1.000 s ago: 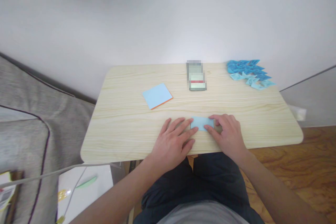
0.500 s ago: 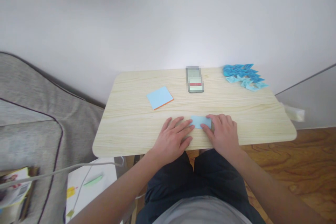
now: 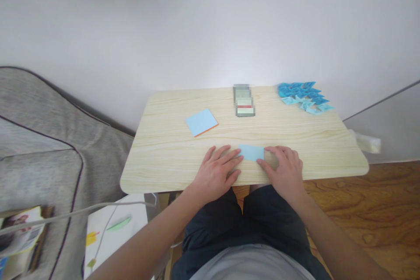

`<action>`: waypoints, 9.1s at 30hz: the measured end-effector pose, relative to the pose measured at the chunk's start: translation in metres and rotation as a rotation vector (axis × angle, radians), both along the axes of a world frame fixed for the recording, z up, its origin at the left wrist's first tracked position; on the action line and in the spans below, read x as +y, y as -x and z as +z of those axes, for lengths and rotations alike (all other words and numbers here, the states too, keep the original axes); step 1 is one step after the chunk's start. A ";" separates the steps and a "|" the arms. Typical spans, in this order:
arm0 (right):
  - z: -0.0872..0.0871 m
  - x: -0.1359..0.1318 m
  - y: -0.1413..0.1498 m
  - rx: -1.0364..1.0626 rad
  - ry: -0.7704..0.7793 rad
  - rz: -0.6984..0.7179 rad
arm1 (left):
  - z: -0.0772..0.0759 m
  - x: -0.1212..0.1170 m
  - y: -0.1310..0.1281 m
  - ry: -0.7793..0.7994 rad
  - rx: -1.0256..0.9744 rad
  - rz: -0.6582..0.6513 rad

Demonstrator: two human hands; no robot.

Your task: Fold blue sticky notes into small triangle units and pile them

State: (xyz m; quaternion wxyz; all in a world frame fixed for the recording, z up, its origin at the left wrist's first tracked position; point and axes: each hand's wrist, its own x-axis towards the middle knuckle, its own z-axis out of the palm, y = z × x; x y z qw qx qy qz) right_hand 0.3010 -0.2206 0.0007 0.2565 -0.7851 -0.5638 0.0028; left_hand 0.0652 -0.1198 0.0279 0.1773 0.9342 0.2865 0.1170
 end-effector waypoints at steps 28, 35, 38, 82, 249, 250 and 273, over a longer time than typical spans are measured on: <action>0.002 -0.028 -0.007 0.035 -0.038 0.601 | -0.001 -0.019 -0.018 0.003 -0.179 -0.005; 0.015 -0.038 0.003 0.255 -0.216 0.564 | 0.004 -0.035 -0.013 0.116 -0.294 -0.069; 0.042 -0.018 0.011 0.562 -0.204 0.390 | 0.016 -0.031 -0.024 0.272 -0.485 0.058; 0.192 0.188 -0.033 0.789 -0.416 0.566 | 0.161 0.155 -0.105 0.869 -1.082 0.062; 0.008 0.002 -0.019 0.014 -0.058 0.799 | -0.008 -0.033 -0.014 -0.039 -0.092 0.066; 0.007 0.003 -0.019 0.026 -0.055 0.797 | -0.009 -0.033 -0.013 -0.033 -0.086 0.060; 0.015 0.019 0.001 0.143 0.073 0.498 | -0.015 -0.035 -0.004 -0.013 -0.203 0.151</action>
